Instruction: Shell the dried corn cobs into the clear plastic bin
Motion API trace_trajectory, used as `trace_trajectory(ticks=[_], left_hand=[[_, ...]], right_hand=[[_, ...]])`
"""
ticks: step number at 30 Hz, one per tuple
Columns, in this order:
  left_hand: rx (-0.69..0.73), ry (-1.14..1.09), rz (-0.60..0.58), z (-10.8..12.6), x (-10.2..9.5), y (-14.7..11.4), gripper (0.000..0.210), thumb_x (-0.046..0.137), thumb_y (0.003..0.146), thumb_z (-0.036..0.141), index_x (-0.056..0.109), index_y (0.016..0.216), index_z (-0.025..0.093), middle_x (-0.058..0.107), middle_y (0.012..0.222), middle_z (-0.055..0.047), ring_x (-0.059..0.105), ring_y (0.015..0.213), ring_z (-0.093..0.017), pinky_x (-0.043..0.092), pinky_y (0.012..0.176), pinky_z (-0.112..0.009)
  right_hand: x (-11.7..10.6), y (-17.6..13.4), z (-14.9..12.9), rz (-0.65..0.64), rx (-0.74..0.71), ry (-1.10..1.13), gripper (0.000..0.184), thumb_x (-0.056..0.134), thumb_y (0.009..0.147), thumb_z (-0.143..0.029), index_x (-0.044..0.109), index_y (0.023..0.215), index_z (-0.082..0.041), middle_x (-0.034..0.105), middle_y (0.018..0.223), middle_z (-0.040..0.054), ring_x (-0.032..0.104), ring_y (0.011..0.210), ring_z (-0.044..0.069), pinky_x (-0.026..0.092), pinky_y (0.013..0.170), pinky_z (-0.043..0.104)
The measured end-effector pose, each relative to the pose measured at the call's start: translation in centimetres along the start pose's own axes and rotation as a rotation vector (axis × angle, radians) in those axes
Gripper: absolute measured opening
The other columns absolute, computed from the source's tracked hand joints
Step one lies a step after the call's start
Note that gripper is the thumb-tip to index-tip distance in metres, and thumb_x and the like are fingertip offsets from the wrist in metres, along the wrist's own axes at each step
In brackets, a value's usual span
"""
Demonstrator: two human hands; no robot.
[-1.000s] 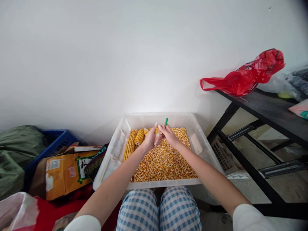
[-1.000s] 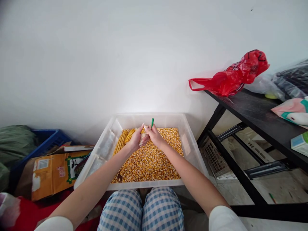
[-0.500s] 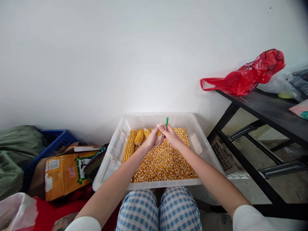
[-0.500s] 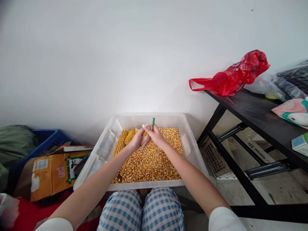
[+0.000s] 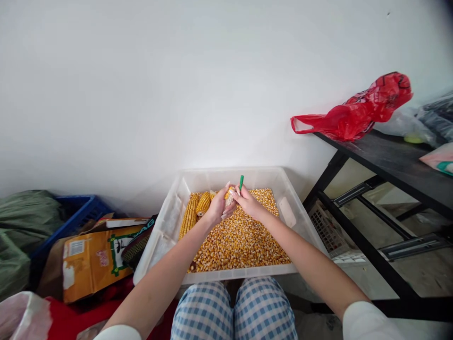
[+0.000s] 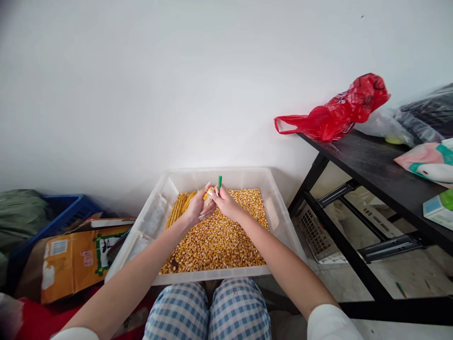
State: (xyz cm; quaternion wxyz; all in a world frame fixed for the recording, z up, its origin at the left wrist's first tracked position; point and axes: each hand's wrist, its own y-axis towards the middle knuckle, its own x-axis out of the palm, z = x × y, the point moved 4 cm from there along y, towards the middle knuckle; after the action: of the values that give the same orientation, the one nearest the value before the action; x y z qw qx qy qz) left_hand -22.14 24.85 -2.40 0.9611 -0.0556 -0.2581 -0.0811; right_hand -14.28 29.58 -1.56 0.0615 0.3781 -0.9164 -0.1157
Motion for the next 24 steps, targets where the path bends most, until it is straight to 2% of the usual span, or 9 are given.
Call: trace_trajectory(ticks=[3, 5, 7, 10, 14, 17, 20, 24], left_hand=[[0.147, 0.089, 0.052, 0.4, 0.1, 0.1, 0.045, 0.030, 0.088, 0.054, 0.051, 0.070, 0.018, 0.033, 0.029, 0.005, 0.022, 0.021, -0.009, 0.015, 0.026, -0.021], [0.230, 0.195, 0.111, 0.6, 0.2, 0.1, 0.044, 0.031, 0.088, 0.054, 0.051, 0.074, 0.018, 0.035, 0.031, 0.006, 0.024, 0.022, -0.008, 0.016, 0.028, -0.020], [0.298, 0.304, 0.177, 0.7, 0.4, 0.1, 0.044, 0.033, 0.088, 0.056, 0.051, 0.077, 0.018, 0.036, 0.033, 0.006, 0.025, 0.024, -0.007, 0.015, 0.029, -0.020], [0.357, 0.372, 0.251, 0.8, 0.8, -0.2, 0.041, 0.040, 0.085, 0.057, 0.050, 0.087, 0.017, 0.036, 0.037, 0.008, 0.024, 0.025, -0.006, 0.013, 0.029, -0.019], [0.310, 0.323, 0.263, 0.4, 1.0, -0.4, 0.043, 0.038, 0.085, 0.058, 0.048, 0.096, 0.018, 0.034, 0.037, 0.010, 0.022, 0.024, -0.006, 0.012, 0.028, -0.019], [0.258, 0.253, 0.257, 0.1, 1.0, -0.4, 0.044, 0.037, 0.086, 0.059, 0.049, 0.096, 0.018, 0.033, 0.033, 0.010, 0.022, 0.023, -0.007, 0.011, 0.028, -0.018], [0.188, 0.179, 0.223, -0.1, 0.9, -0.5, 0.048, 0.034, 0.084, 0.063, 0.051, 0.082, 0.018, 0.032, 0.030, 0.008, 0.020, 0.022, -0.007, 0.013, 0.028, -0.019], [0.067, 0.100, 0.112, -0.3, 1.0, -0.4, 0.057, 0.026, 0.084, 0.067, 0.044, 0.060, 0.019, 0.028, 0.028, 0.005, 0.020, 0.021, -0.007, 0.014, 0.027, -0.022]], right_hand=[[0.3, 0.2, 0.1, -0.049, 0.107, 0.221, 0.025, 0.061, 0.073, -0.036, 0.041, 0.076, -0.022, 0.045, 0.073, -0.0038, 0.048, 0.069, 0.012, 0.042, 0.066, 0.024], [0.5, 0.4, 0.3, -0.037, 0.146, 0.357, 0.022, 0.059, 0.075, -0.035, 0.041, 0.076, -0.022, 0.047, 0.073, -0.0034, 0.050, 0.068, 0.012, 0.043, 0.063, 0.025], [0.6, 0.5, 0.4, 0.024, 0.146, 0.399, 0.021, 0.057, 0.077, -0.037, 0.042, 0.076, -0.022, 0.049, 0.073, -0.0028, 0.051, 0.068, 0.013, 0.045, 0.064, 0.026], [0.7, 0.4, 0.6, 0.116, 0.111, 0.346, 0.025, 0.061, 0.076, -0.040, 0.043, 0.074, -0.022, 0.049, 0.073, -0.0029, 0.052, 0.074, 0.013, 0.046, 0.074, 0.028], [0.7, 0.0, 0.3, 0.104, 0.074, 0.269, 0.024, 0.064, 0.075, -0.041, 0.050, 0.081, -0.022, 0.052, 0.080, -0.0026, 0.053, 0.085, 0.013, 0.042, 0.086, 0.028], [0.5, -0.2, 0.2, 0.073, 0.092, 0.245, 0.025, 0.063, 0.076, -0.043, 0.052, 0.083, -0.022, 0.053, 0.082, -0.0025, 0.053, 0.085, 0.013, 0.042, 0.085, 0.028], [0.3, -0.2, 0.0, 0.043, 0.123, 0.241, 0.025, 0.062, 0.076, -0.044, 0.052, 0.084, -0.023, 0.052, 0.080, -0.0029, 0.053, 0.084, 0.013, 0.042, 0.082, 0.027], [0.0, 0.0, 0.0, -0.011, 0.185, 0.287, 0.023, 0.063, 0.076, -0.041, 0.051, 0.084, -0.023, 0.053, 0.080, -0.0034, 0.054, 0.081, 0.012, 0.043, 0.076, 0.026]])
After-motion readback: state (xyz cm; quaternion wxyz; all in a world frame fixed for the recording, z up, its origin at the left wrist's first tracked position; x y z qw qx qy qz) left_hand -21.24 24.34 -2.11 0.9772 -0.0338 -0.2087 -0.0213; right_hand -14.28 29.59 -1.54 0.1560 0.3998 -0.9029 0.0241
